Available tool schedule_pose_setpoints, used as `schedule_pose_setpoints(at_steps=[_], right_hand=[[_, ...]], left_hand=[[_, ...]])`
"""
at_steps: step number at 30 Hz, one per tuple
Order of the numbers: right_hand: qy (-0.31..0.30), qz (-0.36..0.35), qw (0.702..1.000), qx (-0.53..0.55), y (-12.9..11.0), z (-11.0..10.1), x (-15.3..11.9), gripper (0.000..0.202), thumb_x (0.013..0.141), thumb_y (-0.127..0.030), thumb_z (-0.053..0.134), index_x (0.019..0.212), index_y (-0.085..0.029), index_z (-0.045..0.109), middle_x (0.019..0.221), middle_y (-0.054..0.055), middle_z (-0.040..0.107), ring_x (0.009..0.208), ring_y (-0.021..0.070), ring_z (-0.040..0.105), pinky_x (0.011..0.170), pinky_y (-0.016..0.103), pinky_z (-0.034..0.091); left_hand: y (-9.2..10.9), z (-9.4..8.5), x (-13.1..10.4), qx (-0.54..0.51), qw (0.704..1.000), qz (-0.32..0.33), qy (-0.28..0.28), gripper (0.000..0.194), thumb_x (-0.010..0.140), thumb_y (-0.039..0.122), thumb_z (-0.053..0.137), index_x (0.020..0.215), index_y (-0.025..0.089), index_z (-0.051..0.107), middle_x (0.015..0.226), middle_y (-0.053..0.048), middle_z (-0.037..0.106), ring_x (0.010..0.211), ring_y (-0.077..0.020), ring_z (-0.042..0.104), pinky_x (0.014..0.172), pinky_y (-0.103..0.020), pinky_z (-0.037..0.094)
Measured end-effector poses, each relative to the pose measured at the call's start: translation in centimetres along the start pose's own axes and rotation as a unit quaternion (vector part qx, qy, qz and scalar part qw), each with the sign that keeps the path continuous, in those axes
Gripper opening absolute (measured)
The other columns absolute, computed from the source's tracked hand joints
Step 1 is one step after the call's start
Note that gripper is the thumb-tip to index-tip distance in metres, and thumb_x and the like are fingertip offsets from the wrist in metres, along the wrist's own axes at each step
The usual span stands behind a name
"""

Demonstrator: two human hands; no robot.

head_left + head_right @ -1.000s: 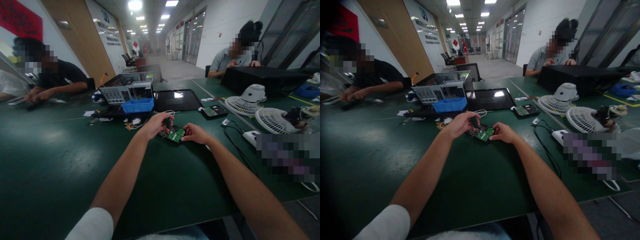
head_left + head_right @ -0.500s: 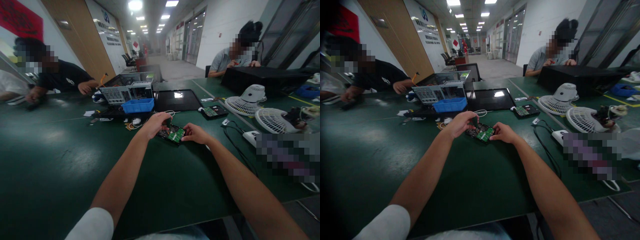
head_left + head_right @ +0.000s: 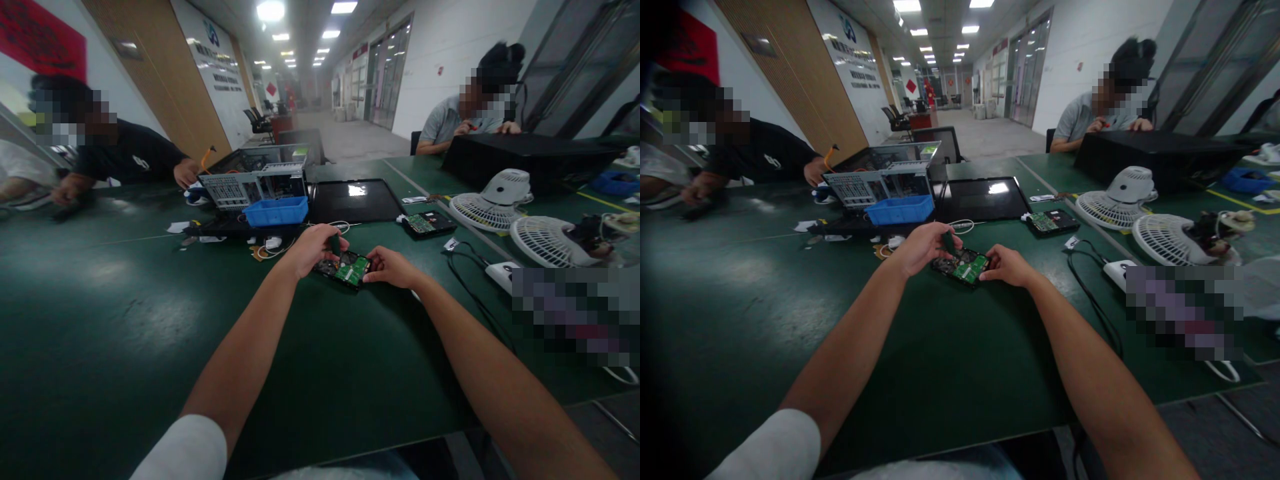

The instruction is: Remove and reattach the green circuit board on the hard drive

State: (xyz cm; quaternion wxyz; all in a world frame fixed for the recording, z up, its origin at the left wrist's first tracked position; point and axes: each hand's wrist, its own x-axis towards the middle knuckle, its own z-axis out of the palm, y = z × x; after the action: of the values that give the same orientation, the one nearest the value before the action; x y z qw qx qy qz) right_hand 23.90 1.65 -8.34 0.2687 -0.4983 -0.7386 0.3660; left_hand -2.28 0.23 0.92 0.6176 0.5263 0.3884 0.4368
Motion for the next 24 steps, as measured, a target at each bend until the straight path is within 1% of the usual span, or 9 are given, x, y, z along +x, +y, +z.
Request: schedule_pose_setpoints(at_steps=[6, 10, 14, 19, 24], right_hand=[[-0.004, 0.000, 1.000, -0.005, -0.08, -0.09, 0.02, 0.065, 0.061, -0.044, 0.094, 0.112, -0.021, 0.060, 0.084, 0.000, 0.071, 0.075, 0.0173, 0.067, 0.067, 0.029, 0.051], [-0.003, -0.005, 1.000, -0.005, 0.05, -0.10, 0.04, 0.065, 0.060, -0.045, 0.094, 0.111, -0.021, 0.061, 0.083, 0.000, 0.071, 0.074, 0.0172, 0.067, 0.066, 0.029, 0.051], [-0.005, -0.010, 1.000, -0.003, 0.24, -0.06, 0.10, 0.064, 0.061, -0.045, 0.093, 0.110, -0.021, 0.061, 0.084, 0.000, 0.071, 0.073, 0.0168, 0.066, 0.065, 0.029, 0.051], [-0.006, -0.009, 1.000, -0.003, 0.17, -0.04, 0.07, 0.065, 0.061, -0.046, 0.093, 0.111, -0.021, 0.060, 0.083, 0.000, 0.071, 0.072, 0.0166, 0.065, 0.066, 0.029, 0.050], [-0.003, -0.003, 1.000, -0.012, -0.01, -0.10, -0.01, 0.065, 0.061, -0.046, 0.093, 0.111, -0.021, 0.060, 0.083, -0.001, 0.070, 0.071, 0.0157, 0.065, 0.065, 0.028, 0.050]], left_hand=[[0.15, 0.14, -0.05, -0.010, 1.000, -0.009, -0.004, 0.025, 0.085, 0.036, 0.063, 0.098, 0.015, 0.062, 0.098, -0.015, 0.074, 0.088, -0.0236, 0.070, 0.068, -0.033, 0.056], [0.43, 0.25, -0.27, 0.002, 1.000, 0.002, -0.014, 0.023, 0.083, 0.036, 0.064, 0.093, 0.015, 0.066, 0.096, -0.011, 0.071, 0.088, -0.0208, 0.067, 0.067, -0.030, 0.055], [0.58, 0.18, -0.39, 0.020, 1.000, 0.011, -0.014, 0.023, 0.081, 0.037, 0.063, 0.087, 0.016, 0.070, 0.091, -0.007, 0.066, 0.083, -0.0178, 0.062, 0.065, -0.027, 0.053], [0.47, 0.04, -0.40, 0.018, 0.999, -0.004, -0.030, 0.026, 0.083, 0.038, 0.062, 0.091, 0.015, 0.071, 0.090, -0.009, 0.066, 0.084, -0.0194, 0.063, 0.067, -0.030, 0.054], [0.43, 0.12, -0.43, -0.002, 0.999, -0.022, -0.033, 0.026, 0.085, 0.037, 0.063, 0.096, 0.014, 0.068, 0.087, -0.010, 0.070, 0.083, -0.0214, 0.067, 0.072, -0.034, 0.057]])
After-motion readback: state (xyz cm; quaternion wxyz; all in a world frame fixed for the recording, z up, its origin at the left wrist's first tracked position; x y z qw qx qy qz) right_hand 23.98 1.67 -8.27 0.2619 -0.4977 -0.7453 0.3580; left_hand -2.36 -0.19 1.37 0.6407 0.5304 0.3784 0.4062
